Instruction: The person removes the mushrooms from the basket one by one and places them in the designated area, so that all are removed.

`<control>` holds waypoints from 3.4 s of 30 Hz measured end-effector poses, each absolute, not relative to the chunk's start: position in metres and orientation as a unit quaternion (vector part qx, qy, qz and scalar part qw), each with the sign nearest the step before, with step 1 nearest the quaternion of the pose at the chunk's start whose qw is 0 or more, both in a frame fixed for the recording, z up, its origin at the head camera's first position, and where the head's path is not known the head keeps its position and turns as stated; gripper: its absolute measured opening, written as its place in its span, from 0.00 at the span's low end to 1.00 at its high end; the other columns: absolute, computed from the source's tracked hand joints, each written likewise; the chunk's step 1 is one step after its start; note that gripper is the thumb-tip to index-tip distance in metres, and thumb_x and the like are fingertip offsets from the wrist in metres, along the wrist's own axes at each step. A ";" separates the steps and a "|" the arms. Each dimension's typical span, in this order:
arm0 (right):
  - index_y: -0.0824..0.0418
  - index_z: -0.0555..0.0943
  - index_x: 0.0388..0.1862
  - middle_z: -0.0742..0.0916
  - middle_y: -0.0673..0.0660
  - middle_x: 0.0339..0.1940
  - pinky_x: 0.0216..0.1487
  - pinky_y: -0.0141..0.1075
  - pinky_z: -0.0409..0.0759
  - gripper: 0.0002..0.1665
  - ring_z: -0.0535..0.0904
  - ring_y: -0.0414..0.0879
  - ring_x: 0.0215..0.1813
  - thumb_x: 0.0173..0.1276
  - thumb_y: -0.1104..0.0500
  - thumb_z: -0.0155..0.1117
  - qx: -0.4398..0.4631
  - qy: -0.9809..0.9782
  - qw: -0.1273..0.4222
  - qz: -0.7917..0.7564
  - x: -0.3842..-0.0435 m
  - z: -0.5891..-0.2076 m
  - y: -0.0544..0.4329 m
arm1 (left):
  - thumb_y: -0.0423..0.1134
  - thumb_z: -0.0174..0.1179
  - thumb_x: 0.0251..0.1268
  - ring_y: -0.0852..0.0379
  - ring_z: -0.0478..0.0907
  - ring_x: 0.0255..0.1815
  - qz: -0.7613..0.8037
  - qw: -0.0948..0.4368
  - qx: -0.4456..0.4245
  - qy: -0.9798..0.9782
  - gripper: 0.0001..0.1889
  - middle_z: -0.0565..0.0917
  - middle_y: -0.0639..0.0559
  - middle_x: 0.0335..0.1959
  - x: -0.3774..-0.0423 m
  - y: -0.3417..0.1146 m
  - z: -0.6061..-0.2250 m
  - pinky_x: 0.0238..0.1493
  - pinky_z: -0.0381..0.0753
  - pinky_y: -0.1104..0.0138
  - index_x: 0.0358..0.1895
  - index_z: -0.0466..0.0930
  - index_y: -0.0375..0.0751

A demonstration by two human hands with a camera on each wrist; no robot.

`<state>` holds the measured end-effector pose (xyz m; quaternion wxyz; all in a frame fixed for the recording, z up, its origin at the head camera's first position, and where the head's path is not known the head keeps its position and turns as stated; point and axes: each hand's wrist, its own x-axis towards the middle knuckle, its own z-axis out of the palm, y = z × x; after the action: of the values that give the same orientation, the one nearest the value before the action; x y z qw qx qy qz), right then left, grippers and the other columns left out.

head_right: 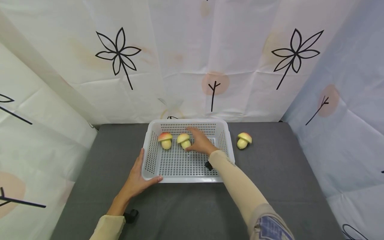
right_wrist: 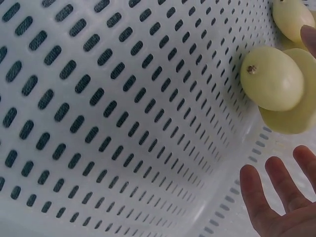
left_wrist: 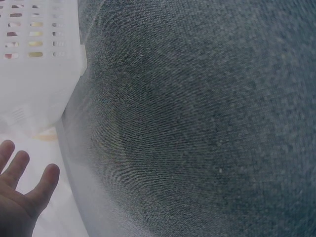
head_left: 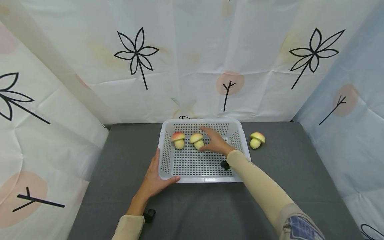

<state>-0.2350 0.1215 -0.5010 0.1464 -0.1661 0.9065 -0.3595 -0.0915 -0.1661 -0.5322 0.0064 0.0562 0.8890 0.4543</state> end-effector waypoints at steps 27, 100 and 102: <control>0.52 0.67 0.78 0.69 0.60 0.76 0.71 0.58 0.62 0.55 0.63 0.60 0.76 0.53 0.56 0.85 -0.185 0.921 0.136 -0.316 -0.230 -0.511 0.109 | 0.61 0.80 0.43 0.38 0.63 0.71 0.451 0.003 0.055 0.891 0.72 0.55 0.42 0.79 -0.092 -0.166 -0.533 0.64 0.64 0.36 0.84 0.33 0.53; 0.58 0.64 0.79 0.75 0.60 0.70 0.58 0.51 0.74 0.57 0.73 0.55 0.64 0.54 0.54 0.84 -0.210 0.895 -0.002 -0.392 -0.187 -0.428 0.182 | 0.60 0.80 0.43 0.38 0.63 0.70 0.454 0.001 0.058 0.889 0.72 0.55 0.42 0.79 -0.091 -0.166 -0.533 0.64 0.64 0.36 0.84 0.32 0.57; 0.57 0.64 0.79 0.75 0.60 0.69 0.58 0.51 0.74 0.57 0.73 0.55 0.64 0.54 0.54 0.84 -0.203 0.897 -0.006 -0.392 -0.186 -0.427 0.188 | 0.60 0.80 0.43 0.38 0.63 0.70 0.455 0.001 0.058 0.889 0.72 0.55 0.42 0.79 -0.091 -0.166 -0.533 0.64 0.64 0.36 0.84 0.32 0.57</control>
<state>-0.1864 0.1879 -0.4273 -0.0063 -0.2028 0.8974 -0.3917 -0.0913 -0.1661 -0.5328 0.0008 0.0578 0.8888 0.4546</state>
